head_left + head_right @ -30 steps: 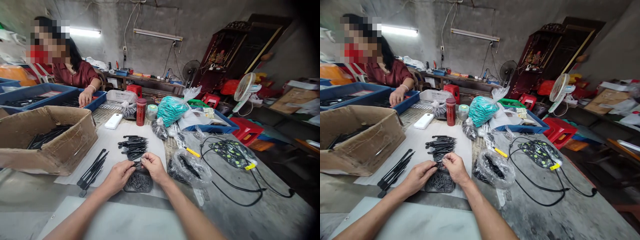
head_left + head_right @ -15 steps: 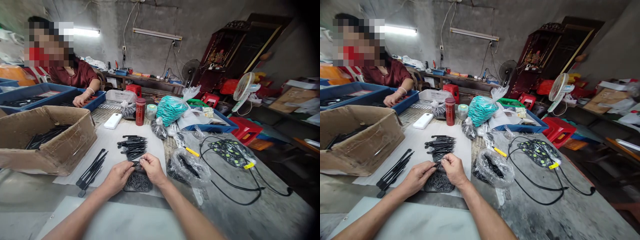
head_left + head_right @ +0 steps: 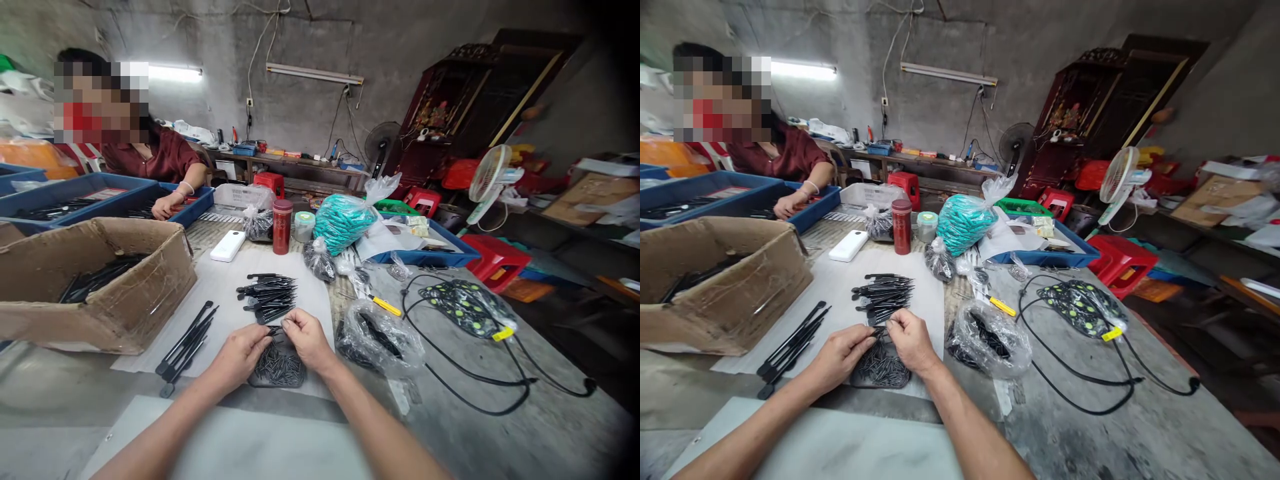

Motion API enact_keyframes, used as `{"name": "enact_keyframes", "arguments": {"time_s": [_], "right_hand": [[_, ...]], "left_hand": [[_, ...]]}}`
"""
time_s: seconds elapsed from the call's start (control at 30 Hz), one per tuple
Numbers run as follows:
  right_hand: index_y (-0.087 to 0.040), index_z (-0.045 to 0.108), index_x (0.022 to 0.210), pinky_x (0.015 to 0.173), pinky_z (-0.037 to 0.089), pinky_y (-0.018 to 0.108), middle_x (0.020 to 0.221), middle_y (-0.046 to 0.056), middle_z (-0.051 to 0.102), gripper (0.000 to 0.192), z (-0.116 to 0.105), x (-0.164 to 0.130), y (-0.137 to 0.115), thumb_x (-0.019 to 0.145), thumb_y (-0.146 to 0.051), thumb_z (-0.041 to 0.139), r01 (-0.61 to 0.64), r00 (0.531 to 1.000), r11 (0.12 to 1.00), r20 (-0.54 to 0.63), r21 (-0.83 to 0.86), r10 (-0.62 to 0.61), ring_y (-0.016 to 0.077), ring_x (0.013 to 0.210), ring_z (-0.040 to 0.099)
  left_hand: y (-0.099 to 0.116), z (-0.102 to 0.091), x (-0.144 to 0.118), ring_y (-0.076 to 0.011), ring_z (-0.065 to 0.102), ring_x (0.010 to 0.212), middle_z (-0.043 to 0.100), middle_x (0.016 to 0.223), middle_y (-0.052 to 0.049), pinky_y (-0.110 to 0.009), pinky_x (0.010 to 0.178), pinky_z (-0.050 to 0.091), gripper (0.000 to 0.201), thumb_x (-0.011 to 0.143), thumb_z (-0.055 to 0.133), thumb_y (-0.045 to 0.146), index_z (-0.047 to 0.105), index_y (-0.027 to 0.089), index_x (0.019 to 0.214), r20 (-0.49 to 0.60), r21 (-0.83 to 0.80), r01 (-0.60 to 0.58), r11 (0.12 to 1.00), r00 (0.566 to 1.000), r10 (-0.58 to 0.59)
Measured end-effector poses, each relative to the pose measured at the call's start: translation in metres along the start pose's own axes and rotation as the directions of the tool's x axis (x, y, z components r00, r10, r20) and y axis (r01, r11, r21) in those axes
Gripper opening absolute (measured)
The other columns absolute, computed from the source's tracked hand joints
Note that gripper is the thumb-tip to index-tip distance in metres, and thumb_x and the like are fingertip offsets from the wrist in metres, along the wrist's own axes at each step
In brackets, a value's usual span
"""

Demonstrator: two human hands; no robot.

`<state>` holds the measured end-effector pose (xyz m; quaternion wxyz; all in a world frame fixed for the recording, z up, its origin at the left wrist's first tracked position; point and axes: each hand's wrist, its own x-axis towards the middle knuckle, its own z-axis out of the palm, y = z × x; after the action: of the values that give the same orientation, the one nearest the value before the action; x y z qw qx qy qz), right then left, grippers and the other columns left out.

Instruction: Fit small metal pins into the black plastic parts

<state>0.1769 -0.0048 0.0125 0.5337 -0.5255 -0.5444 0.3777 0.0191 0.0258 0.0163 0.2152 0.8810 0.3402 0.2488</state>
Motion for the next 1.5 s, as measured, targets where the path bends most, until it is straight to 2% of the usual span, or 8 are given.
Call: {"name": "enact_keyframes", "arguments": {"time_s": [0.17,0.37,0.7,0.87,1.0,1.2,1.33,1.5], "right_hand": [[-0.018,0.044,0.062,0.048,0.028,0.021,0.053,-0.005,0.037,0.020,0.003,0.000,0.002,0.074,-0.033,0.046,-0.027,0.998,0.997,-0.052,0.072,0.031,0.0089,0.050,0.033],[-0.017,0.047,0.064,0.051,0.032,0.022,0.056,-0.003,0.044,0.024,0.000,0.007,0.015,0.076,-0.038,0.043,-0.014,0.977,0.997,-0.211,0.074,0.029,0.0099,0.052,0.038],[-0.017,0.047,0.063,0.049,0.028,0.021,0.053,-0.005,0.035,0.025,-0.002,0.004,0.020,0.079,-0.036,0.041,0.070,0.980,0.992,-0.179,-0.101,-0.087,0.0093,0.051,0.032],[-0.016,0.049,0.066,0.050,0.029,0.021,0.054,-0.004,0.037,0.025,-0.003,0.003,0.022,0.079,-0.036,0.042,0.077,0.980,0.985,-0.168,-0.156,-0.103,0.0099,0.053,0.034],[-0.016,0.050,0.066,0.050,0.029,0.021,0.054,-0.004,0.038,0.026,-0.005,0.003,0.023,0.078,-0.037,0.042,0.069,0.980,0.983,-0.174,-0.168,-0.098,0.0101,0.053,0.035],[-0.016,0.050,0.065,0.050,0.030,0.022,0.053,-0.004,0.038,0.027,-0.004,0.002,0.023,0.078,-0.038,0.042,0.061,0.980,0.984,-0.175,-0.166,-0.090,0.0101,0.052,0.035],[-0.016,0.050,0.065,0.051,0.030,0.022,0.052,-0.004,0.039,0.027,-0.005,0.002,0.025,0.078,-0.038,0.042,0.063,0.981,0.985,-0.171,-0.160,-0.090,0.0101,0.052,0.036],[-0.016,0.051,0.065,0.050,0.030,0.022,0.052,-0.004,0.039,0.026,-0.006,0.002,0.027,0.078,-0.037,0.043,0.068,0.979,0.983,-0.177,-0.168,-0.098,0.0100,0.052,0.036]], "left_hand": [[0.000,-0.009,0.010,-0.0124,0.051,0.062,0.053,0.064,-0.001,-0.022,0.059,0.040,0.026,0.085,0.035,0.025,0.054,0.016,0.070,0.062,0.070,-0.007,0.998,0.998,0.003],[-0.017,-0.023,0.055,-0.0144,0.053,0.074,0.056,0.079,-0.004,-0.024,0.069,0.041,0.015,0.081,0.042,0.019,0.057,0.016,0.081,0.095,0.297,-0.022,0.955,0.995,-0.007],[-0.022,-0.006,0.096,-0.0200,0.053,0.084,0.060,0.080,-0.006,-0.028,0.075,0.039,0.013,0.079,0.047,0.020,0.059,0.017,0.081,0.078,0.466,0.048,0.883,0.993,-0.094],[-0.020,-0.011,0.086,-0.0194,0.052,0.090,0.059,0.090,-0.007,-0.028,0.078,0.038,0.020,0.082,0.041,0.025,0.059,0.018,0.087,0.040,0.502,0.127,0.856,0.985,-0.170],[-0.036,-0.037,0.063,-0.0177,0.053,0.089,0.059,0.093,-0.006,-0.026,0.076,0.039,0.024,0.083,0.036,0.024,0.058,0.019,0.091,0.000,0.527,0.260,0.809,0.952,-0.305],[-0.071,-0.080,0.026,-0.0257,0.059,0.079,0.064,0.079,-0.012,-0.029,0.062,0.042,0.023,0.073,0.045,0.031,0.061,0.015,0.074,-0.016,0.568,0.506,0.648,0.795,-0.606],[-0.077,-0.081,0.018,-0.0268,0.061,0.076,0.066,0.080,-0.013,-0.028,0.056,0.042,0.021,0.069,0.047,0.031,0.062,0.016,0.070,0.007,0.559,0.570,0.603,0.723,-0.690],[-0.073,-0.074,0.016,-0.0255,0.061,0.080,0.066,0.082,-0.012,-0.027,0.059,0.042,0.021,0.072,0.043,0.027,0.061,0.017,0.072,0.005,0.522,0.577,0.628,0.734,-0.679]]}}
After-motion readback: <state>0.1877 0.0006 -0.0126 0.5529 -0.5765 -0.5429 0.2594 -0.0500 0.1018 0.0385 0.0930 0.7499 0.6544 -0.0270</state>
